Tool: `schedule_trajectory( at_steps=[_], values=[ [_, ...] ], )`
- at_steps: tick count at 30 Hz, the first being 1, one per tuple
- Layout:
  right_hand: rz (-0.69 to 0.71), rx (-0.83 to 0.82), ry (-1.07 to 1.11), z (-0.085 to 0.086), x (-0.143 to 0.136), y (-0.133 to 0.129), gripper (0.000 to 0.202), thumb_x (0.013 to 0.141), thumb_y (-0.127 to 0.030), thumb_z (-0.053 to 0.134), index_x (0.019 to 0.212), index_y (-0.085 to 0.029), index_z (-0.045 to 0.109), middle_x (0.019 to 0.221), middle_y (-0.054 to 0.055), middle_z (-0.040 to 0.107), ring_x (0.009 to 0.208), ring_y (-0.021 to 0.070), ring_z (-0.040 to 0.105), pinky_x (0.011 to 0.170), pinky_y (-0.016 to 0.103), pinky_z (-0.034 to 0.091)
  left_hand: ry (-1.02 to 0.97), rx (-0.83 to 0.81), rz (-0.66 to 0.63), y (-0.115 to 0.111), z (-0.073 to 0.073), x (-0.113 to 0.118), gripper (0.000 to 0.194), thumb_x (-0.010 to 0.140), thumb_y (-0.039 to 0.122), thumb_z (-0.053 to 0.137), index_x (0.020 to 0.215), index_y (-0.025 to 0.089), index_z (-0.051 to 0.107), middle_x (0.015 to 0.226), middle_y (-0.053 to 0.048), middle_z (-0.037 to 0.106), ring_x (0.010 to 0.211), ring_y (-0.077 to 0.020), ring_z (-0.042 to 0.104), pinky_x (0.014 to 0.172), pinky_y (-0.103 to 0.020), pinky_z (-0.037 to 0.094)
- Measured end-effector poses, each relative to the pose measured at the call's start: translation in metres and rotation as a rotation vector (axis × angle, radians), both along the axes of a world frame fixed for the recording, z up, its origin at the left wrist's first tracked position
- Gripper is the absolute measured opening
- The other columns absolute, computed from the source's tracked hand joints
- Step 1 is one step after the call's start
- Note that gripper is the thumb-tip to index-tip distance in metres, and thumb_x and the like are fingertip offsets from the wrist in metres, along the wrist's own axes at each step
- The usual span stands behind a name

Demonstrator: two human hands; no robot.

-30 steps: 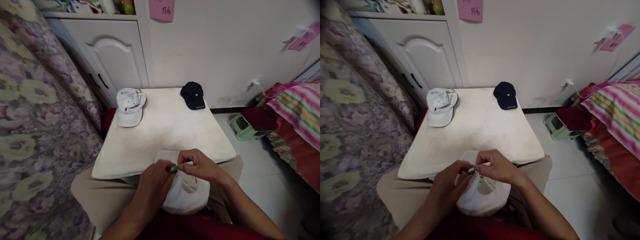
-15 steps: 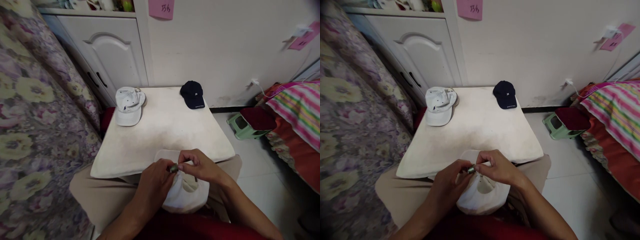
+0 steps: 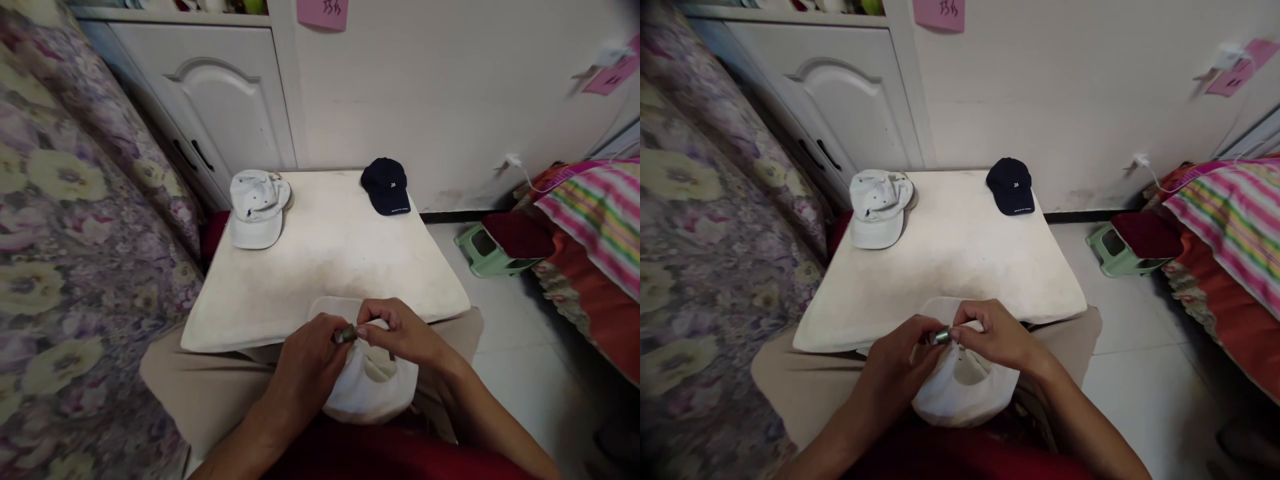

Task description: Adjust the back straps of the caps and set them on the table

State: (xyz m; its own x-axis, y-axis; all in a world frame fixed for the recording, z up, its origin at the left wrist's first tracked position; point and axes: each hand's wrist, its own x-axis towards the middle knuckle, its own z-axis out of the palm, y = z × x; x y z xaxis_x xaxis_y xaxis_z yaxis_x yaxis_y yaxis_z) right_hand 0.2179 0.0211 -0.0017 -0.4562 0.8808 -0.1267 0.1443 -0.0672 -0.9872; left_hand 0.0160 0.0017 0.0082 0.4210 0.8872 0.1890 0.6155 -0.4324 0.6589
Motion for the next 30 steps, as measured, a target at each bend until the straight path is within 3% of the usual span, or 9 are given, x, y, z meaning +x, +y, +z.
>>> schedule_trajectory(
  at_steps=[7, 17, 19, 22, 24, 26, 30],
  values=[
    [0.000, 0.027, 0.002, 0.002, 0.003, 0.000, 0.016, 0.087, -0.031, 0.066, 0.078, -0.018, 0.063, 0.068, -0.003, 0.055, 0.063, 0.0109, 0.046, 0.056, 0.023, 0.035, -0.011, -0.027, 0.027, 0.000, 0.002, -0.001, 0.009, 0.086, 0.013, 0.058, 0.090, 0.021, 0.059, 0.079, 0.002, 0.065, 0.070, -0.0146, 0.063, 0.062, -0.026, 0.045],
    [-0.045, -0.009, 0.022, 0.001, 0.000, -0.001, 0.018, 0.085, -0.034, 0.069, 0.081, -0.018, 0.062, 0.071, -0.002, 0.058, 0.060, 0.0105, 0.046, 0.052, 0.022, 0.035, 0.040, -0.015, 0.010, 0.004, 0.002, 0.003, 0.008, 0.085, 0.016, 0.063, 0.092, 0.019, 0.062, 0.082, -0.001, 0.066, 0.074, -0.0185, 0.063, 0.065, -0.030, 0.047],
    [-0.050, -0.028, 0.059, -0.001, 0.000, -0.001, 0.022, 0.085, -0.037, 0.070, 0.078, -0.018, 0.061, 0.070, -0.001, 0.060, 0.061, 0.0109, 0.048, 0.054, 0.022, 0.036, 0.005, 0.006, -0.012, 0.005, 0.002, 0.000, 0.015, 0.084, 0.019, 0.067, 0.099, 0.019, 0.062, 0.087, -0.003, 0.067, 0.080, -0.0207, 0.063, 0.071, -0.033, 0.050],
    [-0.066, -0.059, 0.102, -0.007, 0.002, -0.002, 0.026, 0.086, -0.041, 0.068, 0.076, -0.018, 0.061, 0.068, -0.001, 0.060, 0.057, 0.0098, 0.045, 0.051, 0.022, 0.033, -0.119, -0.010, -0.056, 0.008, 0.001, -0.010, 0.041, 0.080, 0.028, 0.075, 0.118, 0.022, 0.059, 0.109, -0.008, 0.066, 0.102, -0.0250, 0.062, 0.087, -0.040, 0.051],
    [-0.082, -0.093, 0.136, -0.012, 0.004, -0.003, 0.027, 0.086, -0.043, 0.068, 0.078, -0.018, 0.061, 0.066, -0.002, 0.059, 0.051, 0.0082, 0.039, 0.048, 0.022, 0.028, -0.180, -0.105, -0.081, 0.011, 0.000, -0.017, 0.057, 0.078, 0.033, 0.078, 0.129, 0.025, 0.055, 0.125, -0.010, 0.062, 0.117, -0.0273, 0.057, 0.097, -0.044, 0.048],
    [-0.096, -0.136, 0.170, -0.018, 0.005, -0.003, 0.028, 0.085, -0.044, 0.069, 0.079, -0.018, 0.060, 0.064, -0.003, 0.058, 0.048, 0.0071, 0.034, 0.046, 0.022, 0.024, -0.217, -0.265, -0.087, 0.013, -0.002, -0.021, 0.065, 0.075, 0.034, 0.080, 0.134, 0.027, 0.053, 0.130, -0.009, 0.062, 0.119, -0.0277, 0.057, 0.100, -0.045, 0.047],
    [-0.133, -0.187, 0.201, -0.024, 0.004, -0.003, 0.028, 0.084, -0.043, 0.070, 0.078, -0.018, 0.059, 0.063, -0.004, 0.057, 0.046, 0.0065, 0.029, 0.044, 0.022, 0.019, -0.322, -0.522, -0.087, 0.013, -0.003, -0.020, 0.038, 0.082, 0.029, 0.069, 0.119, 0.022, 0.065, 0.108, -0.005, 0.072, 0.098, -0.0238, 0.065, 0.085, -0.036, 0.051]
  ],
)
